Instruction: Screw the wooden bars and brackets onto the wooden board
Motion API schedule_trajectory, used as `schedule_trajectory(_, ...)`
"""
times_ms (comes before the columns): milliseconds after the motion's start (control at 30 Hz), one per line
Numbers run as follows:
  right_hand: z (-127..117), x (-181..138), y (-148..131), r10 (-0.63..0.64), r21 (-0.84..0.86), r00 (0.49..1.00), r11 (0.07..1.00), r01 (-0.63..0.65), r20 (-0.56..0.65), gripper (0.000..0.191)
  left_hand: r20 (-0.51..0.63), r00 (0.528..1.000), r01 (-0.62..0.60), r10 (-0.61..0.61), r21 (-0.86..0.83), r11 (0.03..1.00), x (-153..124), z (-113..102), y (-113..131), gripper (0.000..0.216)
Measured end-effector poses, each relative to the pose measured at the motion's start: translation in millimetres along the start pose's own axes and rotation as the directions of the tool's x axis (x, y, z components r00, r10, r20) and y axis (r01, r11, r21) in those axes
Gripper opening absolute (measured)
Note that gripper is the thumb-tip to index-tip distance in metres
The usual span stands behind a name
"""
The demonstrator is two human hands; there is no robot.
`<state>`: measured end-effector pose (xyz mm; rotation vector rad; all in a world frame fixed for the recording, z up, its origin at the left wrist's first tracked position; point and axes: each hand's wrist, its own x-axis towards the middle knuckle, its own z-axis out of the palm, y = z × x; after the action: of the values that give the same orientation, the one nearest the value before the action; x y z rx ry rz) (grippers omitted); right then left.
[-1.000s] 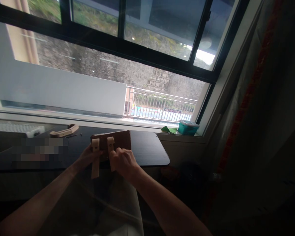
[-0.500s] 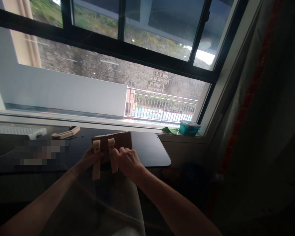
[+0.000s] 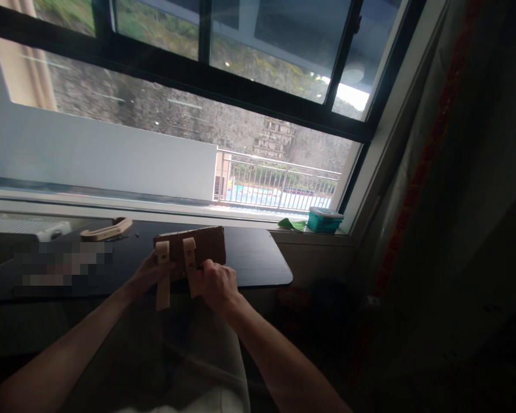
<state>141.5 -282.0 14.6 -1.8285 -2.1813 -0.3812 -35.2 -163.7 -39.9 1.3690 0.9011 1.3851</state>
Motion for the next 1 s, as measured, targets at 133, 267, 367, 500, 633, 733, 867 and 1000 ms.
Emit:
schedule_trajectory(133, -0.4, -0.4, -1.0, 0.056, 0.029, 0.998, 0.998, -0.056, 0.001, 0.025, -0.001, 1.000, 0.000, 0.000, 0.005, 1.000, -1.3, 0.6, 1.9, 0.054)
schedule_trajectory(267, -14.5, 4.4, -2.9, -0.035, 0.006, 0.999, 0.999, 0.035, -0.010, 0.017, 0.002, 1.000, 0.000, 0.000, 0.014, 1.000, -2.0, 0.4, 2.6, 0.053)
schedule_trajectory(367, -26.1, 7.5, -6.1, -0.156, -0.043, 0.988, 0.987, 0.155, -0.013, 0.017, -0.010, 1.000, -0.005, 0.005, 0.017, 1.000, -2.0, -0.1, 2.6, 0.050)
schedule_trajectory(500, -33.8, 13.3, -9.4, -0.303, -0.082, 0.953, 0.950, 0.303, 0.012, 0.019, -0.015, 1.000, -0.016, 0.016, 0.007, 1.000, -1.5, -0.3, 2.8, 0.049)
schedule_trajectory(633, -29.3, 19.5, -8.2, -0.328, -0.050, 0.944, 0.943, 0.329, 0.020, 0.017, -0.007, 1.000, -0.011, 0.011, -0.009, 1.000, -1.1, -0.2, 2.4, 0.051)
schedule_trajectory(733, -19.9, 18.2, -4.3, -0.230, 0.010, 0.973, 0.973, 0.230, -0.013, 0.014, 0.006, 1.000, 0.006, -0.006, -0.016, 1.000, -1.0, -0.1, 1.7, 0.054)
schedule_trajectory(867, -3.4, 7.2, 1.4, 0.010, 0.102, 0.999, 0.995, -0.005, -0.044, 0.019, 0.008, 1.000, 0.018, -0.018, -0.025, 1.000, -1.2, 0.6, 2.5, 0.054)
schedule_trajectory(1000, 7.5, -2.5, 2.6, 0.151, 0.158, 0.987, 0.977, -0.142, -0.047, 0.027, -0.008, 1.000, 0.000, 0.000, -0.032, 0.999, -0.8, 0.8, 3.4, 0.054)
